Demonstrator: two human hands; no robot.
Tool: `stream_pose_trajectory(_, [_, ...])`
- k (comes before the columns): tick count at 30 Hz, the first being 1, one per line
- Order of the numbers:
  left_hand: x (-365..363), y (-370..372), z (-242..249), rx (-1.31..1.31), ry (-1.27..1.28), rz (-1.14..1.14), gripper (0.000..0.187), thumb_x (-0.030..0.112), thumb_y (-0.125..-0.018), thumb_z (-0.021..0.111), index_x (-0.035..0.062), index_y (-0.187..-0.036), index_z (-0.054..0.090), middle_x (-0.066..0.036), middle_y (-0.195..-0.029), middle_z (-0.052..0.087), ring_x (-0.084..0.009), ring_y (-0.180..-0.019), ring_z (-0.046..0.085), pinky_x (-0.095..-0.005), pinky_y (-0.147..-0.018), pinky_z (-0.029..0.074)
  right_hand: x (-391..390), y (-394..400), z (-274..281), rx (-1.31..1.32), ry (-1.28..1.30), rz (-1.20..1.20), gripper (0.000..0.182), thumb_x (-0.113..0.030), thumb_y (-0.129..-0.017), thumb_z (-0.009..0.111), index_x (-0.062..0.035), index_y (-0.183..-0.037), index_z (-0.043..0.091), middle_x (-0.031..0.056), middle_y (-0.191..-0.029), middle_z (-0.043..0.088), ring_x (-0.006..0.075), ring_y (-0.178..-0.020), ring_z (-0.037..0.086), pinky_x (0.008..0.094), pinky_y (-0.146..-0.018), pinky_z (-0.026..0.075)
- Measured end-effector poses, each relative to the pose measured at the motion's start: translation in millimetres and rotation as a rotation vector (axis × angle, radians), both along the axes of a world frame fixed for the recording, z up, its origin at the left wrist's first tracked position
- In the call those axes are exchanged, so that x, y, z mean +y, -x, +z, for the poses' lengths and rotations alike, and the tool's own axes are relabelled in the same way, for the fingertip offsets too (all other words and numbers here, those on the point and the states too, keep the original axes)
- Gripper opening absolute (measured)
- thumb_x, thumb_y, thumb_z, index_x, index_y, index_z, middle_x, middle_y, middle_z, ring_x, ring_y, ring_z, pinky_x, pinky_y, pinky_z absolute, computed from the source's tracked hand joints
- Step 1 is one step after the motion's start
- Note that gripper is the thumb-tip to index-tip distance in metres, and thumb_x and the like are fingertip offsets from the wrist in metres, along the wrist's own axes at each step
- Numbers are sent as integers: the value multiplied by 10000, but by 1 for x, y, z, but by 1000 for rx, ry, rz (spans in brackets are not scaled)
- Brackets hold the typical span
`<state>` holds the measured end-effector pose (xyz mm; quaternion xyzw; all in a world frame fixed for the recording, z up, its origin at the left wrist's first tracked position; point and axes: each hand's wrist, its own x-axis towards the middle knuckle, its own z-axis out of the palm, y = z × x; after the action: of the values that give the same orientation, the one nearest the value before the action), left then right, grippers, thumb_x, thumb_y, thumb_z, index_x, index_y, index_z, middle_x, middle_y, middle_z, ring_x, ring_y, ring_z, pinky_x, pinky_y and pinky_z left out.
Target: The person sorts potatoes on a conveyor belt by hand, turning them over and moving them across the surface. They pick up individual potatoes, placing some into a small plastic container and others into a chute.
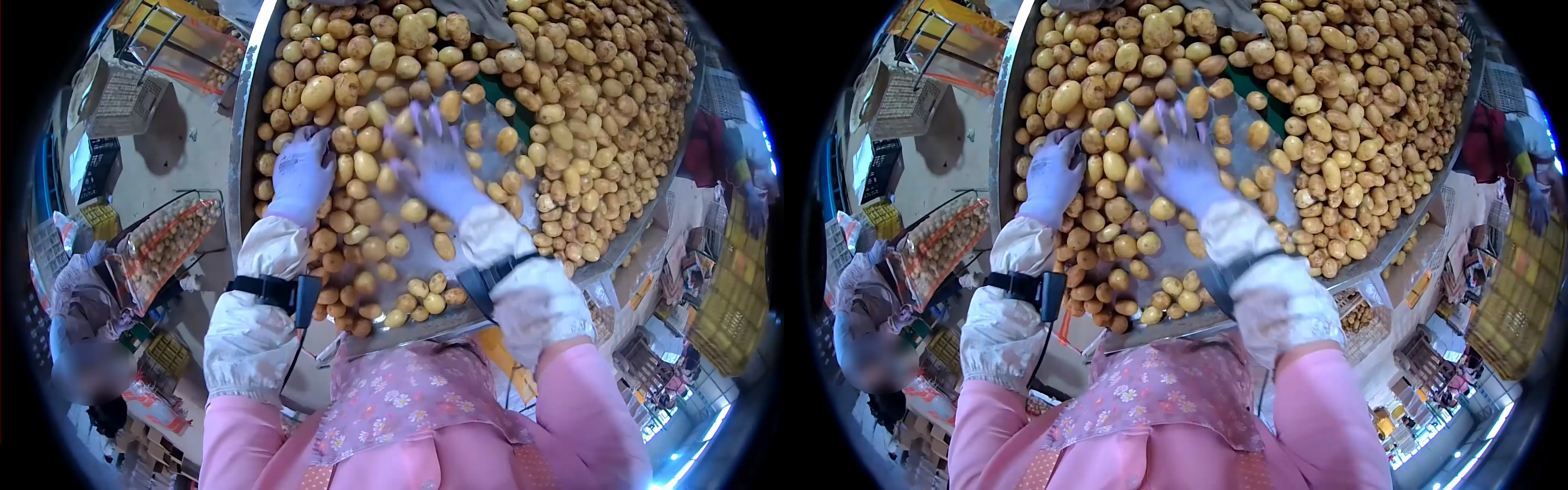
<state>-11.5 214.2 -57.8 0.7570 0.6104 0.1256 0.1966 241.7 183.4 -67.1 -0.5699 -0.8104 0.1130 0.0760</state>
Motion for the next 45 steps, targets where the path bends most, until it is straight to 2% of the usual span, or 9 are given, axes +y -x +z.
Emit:
stream_pose_trajectory(15, [-78,40,2,-619,57,421,224,66,-995,545,27,-1181,663,-130,-1088,656,-225,-956,636,-345,-873,512,-130,61,38,-119,500,55,349,-206,-887,682,-191,-1232,631,93,-1211,640,269,-1025,678,447,-846,549])
stream_pose_trajectory(19, [-148,-28,52,-859,249,333,371,103,-1040,517,26,-1402,553,-27,-1069,638,-91,-890,563,-241,-783,486,-189,21,13,847,462,-583,413,-318,-1014,614,-153,-1386,545,98,-1268,623,272,-1058,651,396,-899,536])
stream_pose_trajectory(21, [-197,-78,86,-525,563,-13,444,132,-980,599,44,-1414,571,-157,-1224,683,-320,-1155,645,-415,-1038,487,-210,12,48,1786,889,-1111,358,-313,-1043,578,-166,-1367,537,46,-1282,589,203,-1081,611,365,-859,530])
stream_pose_trajectory(23, [-225,-92,84,-433,29,-527,493,110,-894,666,78,-1383,605,-179,-1214,672,-397,-1192,620,-472,-1077,460,-252,-7,44,1315,398,-536,314,-348,-1073,533,-187,-1342,532,27,-1271,552,159,-1090,576,333,-812,520])
stream_pose_trajectory(26, [-203,-66,76,-411,59,-399,468,53,-786,677,78,-1253,657,-162,-1207,674,-425,-1117,616,-500,-967,485,-308,-72,63,1858,553,-1282,287,-193,-1038,581,-94,-1308,573,6,-874,560,88,-730,549,214,-538,412])
stream_pose_trajectory(30, [-210,5,24,-32,167,-175,411,69,-841,650,66,-1252,656,-163,-1209,656,-397,-1084,624,-494,-947,490,-427,-194,64,-56,223,-785,633,-263,-949,669,-44,-1498,445,177,-1414,560,244,-1306,552,347,-1023,488])
stream_pose_trajectory(37, [-226,-43,10,66,219,-172,448,40,-810,630,103,-1253,649,-157,-1247,641,-403,-1036,613,-496,-890,501,-289,-159,34,931,-45,-1017,622,-226,-940,625,-54,-1512,448,205,-1495,475,382,-1327,510,427,-1143,397])
stream_pose_trajectory(41, [-260,-60,17,-147,205,-257,422,77,-817,637,112,-1237,651,-149,-1243,648,-385,-1036,613,-499,-887,496,-193,-32,30,-184,116,-490,464,-223,-965,578,-304,-1422,579,165,-1570,375,352,-1434,367,560,-1185,268])
stream_pose_trajectory(45, [-265,-10,30,-91,212,-291,403,107,-821,665,98,-1225,659,-145,-1254,648,-373,-1079,618,-495,-911,494,-226,-21,6,50,221,149,476,-469,-960,571,-347,-1421,568,103,-1615,358,367,-1533,229,631,-1218,129])
